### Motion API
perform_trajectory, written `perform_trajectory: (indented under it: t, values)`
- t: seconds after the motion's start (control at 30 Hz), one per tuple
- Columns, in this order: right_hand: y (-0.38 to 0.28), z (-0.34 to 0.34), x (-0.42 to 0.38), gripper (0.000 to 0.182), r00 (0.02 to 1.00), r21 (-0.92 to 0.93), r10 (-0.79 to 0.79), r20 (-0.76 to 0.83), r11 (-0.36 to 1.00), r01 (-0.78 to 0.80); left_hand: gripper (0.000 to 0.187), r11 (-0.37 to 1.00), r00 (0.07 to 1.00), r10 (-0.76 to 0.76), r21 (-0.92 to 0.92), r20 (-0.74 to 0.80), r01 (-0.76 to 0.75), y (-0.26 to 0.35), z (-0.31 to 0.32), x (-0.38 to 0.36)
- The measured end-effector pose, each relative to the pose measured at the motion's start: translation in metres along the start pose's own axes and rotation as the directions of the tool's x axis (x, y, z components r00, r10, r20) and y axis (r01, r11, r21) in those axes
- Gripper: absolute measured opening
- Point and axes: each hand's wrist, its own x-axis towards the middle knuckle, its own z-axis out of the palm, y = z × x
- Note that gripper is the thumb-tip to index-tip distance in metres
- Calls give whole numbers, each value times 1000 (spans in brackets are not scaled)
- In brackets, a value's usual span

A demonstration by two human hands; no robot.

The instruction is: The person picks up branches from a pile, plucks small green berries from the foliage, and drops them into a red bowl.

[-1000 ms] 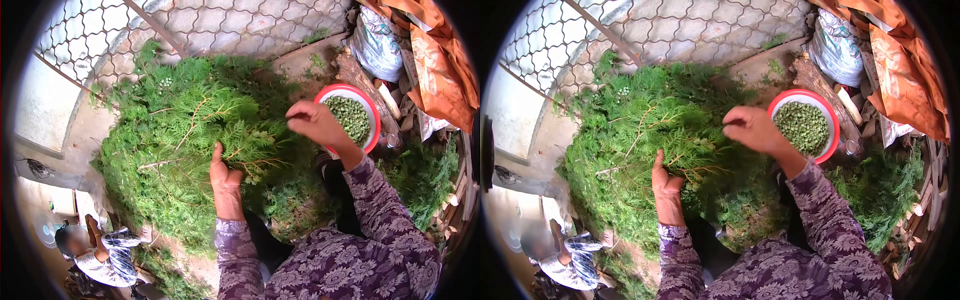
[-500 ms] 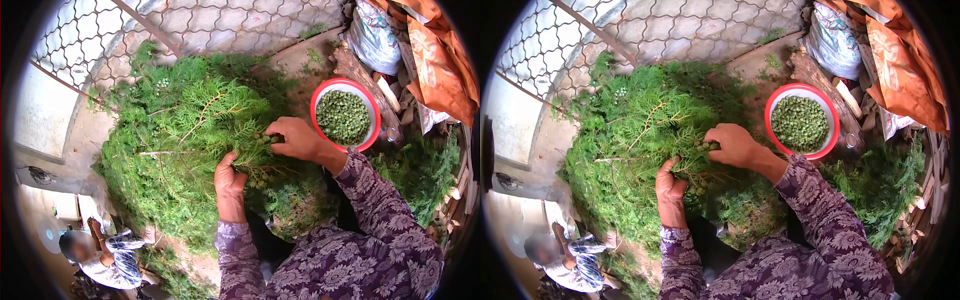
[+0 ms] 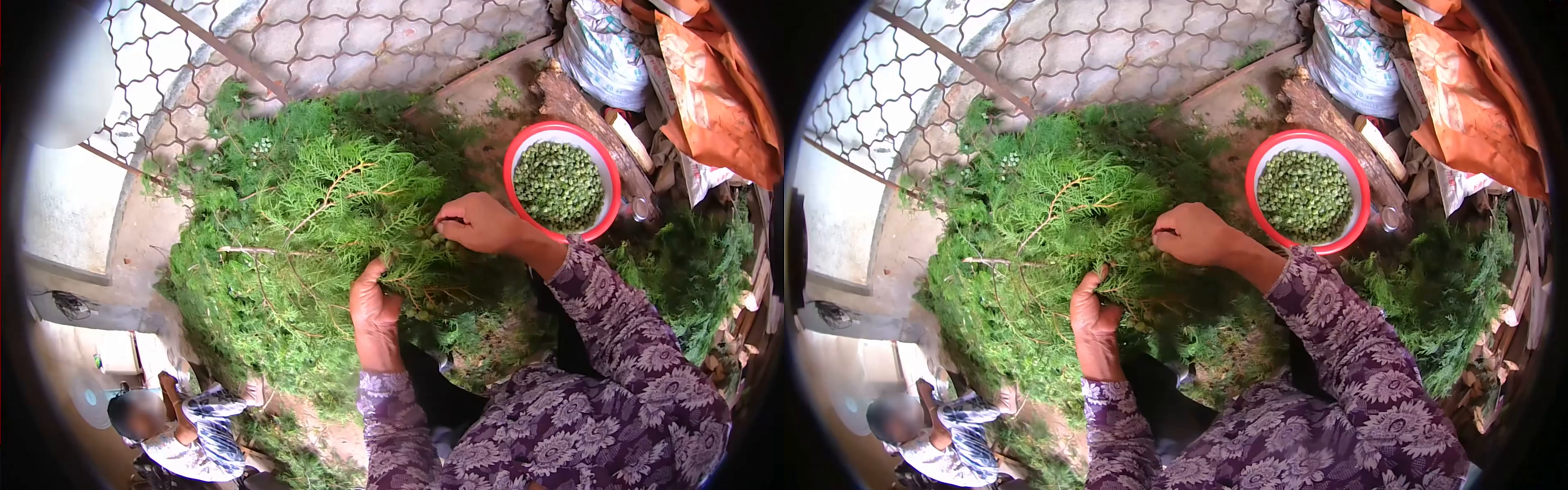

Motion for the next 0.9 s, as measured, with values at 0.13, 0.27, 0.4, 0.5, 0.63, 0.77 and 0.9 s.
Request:
perform_trajectory:
  t: [0.13, 0.27, 0.4, 0.5, 0.63, 0.77, 0.9]
  values:
    - [2, 1, 1, 28, 997, -92, 71, 25, 993, -69, 17, 999, 998, 49, 21, -43, -48, -2, 4, -6]
    - [3, -1, 4, 33, 971, -126, 189, 147, 977, -171, 32, 999, 999, 41, -27, -32, -42, -5, 0, -2]
    - [5, 1, 1, 37, 966, 63, 147, 211, 984, -164, 30, 996, 998, 66, -53, -14, -67, -5, 3, -10]
    - [5, 4, -2, 31, 970, 144, 91, 226, 981, -126, 19, 994, 995, 101, -45, 3, -101, -7, 2, -12]
    - [6, 11, -3, 24, 975, 336, 52, 216, 934, -124, 20, 998, 997, 49, -30, -54, -50, -4, 7, -17]
    - [0, 1, -1, 23, 943, 246, 66, 325, 957, -152, 23, 1000, 999, 17, -15, -34, -17, -4, -6, -5]
    - [-1, -2, 0, 24, 902, 260, 58, 429, 948, -184, 42, 999, 999, 5, 41, 38, -7, 1, -15, 6]
